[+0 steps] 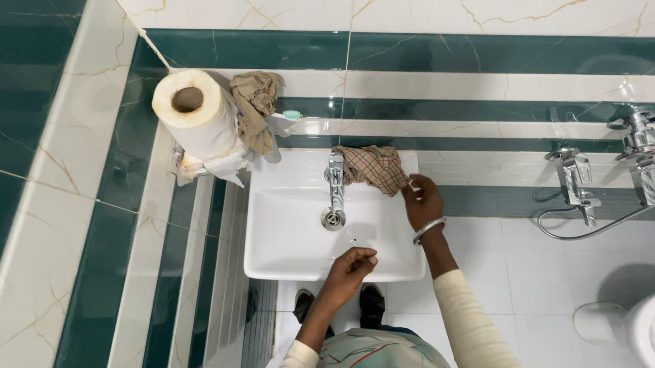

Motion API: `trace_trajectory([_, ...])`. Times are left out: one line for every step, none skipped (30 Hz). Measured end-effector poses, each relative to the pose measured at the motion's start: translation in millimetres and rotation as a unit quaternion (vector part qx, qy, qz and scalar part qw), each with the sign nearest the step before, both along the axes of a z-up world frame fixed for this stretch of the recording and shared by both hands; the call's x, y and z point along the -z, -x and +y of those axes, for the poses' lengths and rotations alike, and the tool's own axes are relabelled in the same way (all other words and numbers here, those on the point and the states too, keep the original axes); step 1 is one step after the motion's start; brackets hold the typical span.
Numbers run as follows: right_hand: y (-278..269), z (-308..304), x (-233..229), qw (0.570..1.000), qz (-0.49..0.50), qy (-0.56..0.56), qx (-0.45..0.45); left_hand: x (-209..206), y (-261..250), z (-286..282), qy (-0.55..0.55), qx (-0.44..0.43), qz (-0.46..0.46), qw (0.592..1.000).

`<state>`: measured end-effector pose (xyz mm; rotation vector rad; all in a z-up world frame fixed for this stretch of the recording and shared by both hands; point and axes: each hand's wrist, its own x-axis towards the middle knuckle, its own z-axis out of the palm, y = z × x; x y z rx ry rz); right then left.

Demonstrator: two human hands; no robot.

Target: The person wipes the faucet and the top surface of the sink with a cloth, repeatedly scrubbing different parts of the metal fixture and the white ceramic basin.

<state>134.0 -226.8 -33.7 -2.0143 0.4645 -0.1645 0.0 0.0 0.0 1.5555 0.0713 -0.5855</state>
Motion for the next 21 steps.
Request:
trace_trajectory([-8.4,5.0,-8.4,1.000,0.001,-0.001,0.002,-5.5,-6.1,-2.2,-0.001,0.002,0.001,1.000])
trace_trajectory([-14.7,10.2,-16.1,0.996,-0.053,0.061,-0.021,-10.8,-12.7,-4.5,0.010,-0.019,-0.028,0.999])
trace_trajectory([-16.9,14.2,-22.7,0.985,-0.107,0.124,-0.046,-15.8,-20.5,-7.8,0.022,-0.039,-0.058,0.997])
trace_trajectory([-16.3,18.4,-28.1,0.986,-0.106,0.124,-0.044,-20.0,-29.4,-11.1,0.022,-0.037,-0.058,0.997])
trace_trajectory([-15.4,21.2,-33.2,0.988,-0.058,0.130,-0.066,-23.2,-39.3,-15.7,0.028,-0.062,-0.082,0.994])
trace_trajectory([-13.8,24.0,-38.2,0.987,-0.009,0.135,-0.090,-25.3,-48.5,-20.1,0.034,-0.086,-0.106,0.990])
trace_trajectory([-10.5,26.8,-43.6,0.987,-0.009,0.135,-0.089,-26.6,-58.6,-24.5,0.034,-0.086,-0.106,0.990])
trace_trajectory([-3.9,28.6,-49.0,0.988,-0.002,0.105,-0.109,-26.7,-68.8,-28.5,0.030,-0.101,-0.131,0.986])
trace_trajectory([4.2,30.3,-53.6,0.989,0.005,0.076,-0.129,-25.4,-75.2,-30.6,0.026,-0.117,-0.156,0.980])
trace_trajectory([12.6,32.2,-57.5,0.989,0.006,0.076,-0.129,-23.2,-80.0,-30.7,0.027,-0.117,-0.155,0.981])
trace_trajectory([23.8,33.1,-60.6,0.985,-0.039,0.032,-0.167,-20.6,-82.8,-30.9,0.022,-0.110,-0.145,0.983])
trace_trajectory([34.5,33.1,-63.2,0.975,-0.084,-0.012,-0.203,-17.5,-83.4,-31.0,0.018,-0.103,-0.134,0.985])
trace_trajectory([44.8,31.8,-65.3,0.976,-0.083,-0.011,-0.203,-14.0,-81.8,-31.3,0.019,-0.102,-0.132,0.986])
trace_trajectory([54.9,30.1,-67.0,0.969,-0.089,-0.043,-0.225,-10.7,-79.4,-31.3,0.005,-0.110,-0.148,0.983])
trace_trajectory([63.9,29.8,-68.2,0.962,-0.096,-0.075,-0.245,-8.2,-75.7,-29.9,-0.010,-0.116,-0.164,0.980])
trace_trajectory([71.6,30.6,-69.2,0.962,-0.094,-0.074,-0.244,-6.9,-70.4,-26.4,-0.010,-0.115,-0.161,0.980])
trace_trajectory([79.4,32.7,-70.7,0.956,-0.077,-0.166,-0.231,-7.5,-62.9,-20.0,-0.023,-0.069,-0.198,0.978])
trace_trajectory([84.2,34.9,-72.7,0.941,-0.059,-0.257,-0.215,-9.6,-57.2,-15.0,-0.036,-0.022,-0.233,0.972])
trace_trajectory([89.5,35.5,-75.3,0.941,-0.055,-0.257,-0.212,-12.8,-52.5,-12.9,-0.036,-0.021,-0.229,0.973])
trace_trajectory([96.4,35.2,-78.2,0.938,-0.029,-0.284,-0.196,-17.1,-48.1,-11.1,-0.056,-0.010,-0.219,0.974])
trace_trajectory([103.0,35.3,-80.1,0.934,-0.003,-0.309,-0.180,-22.0,-43.4,-8.2,-0.076,0.000,-0.208,0.975])
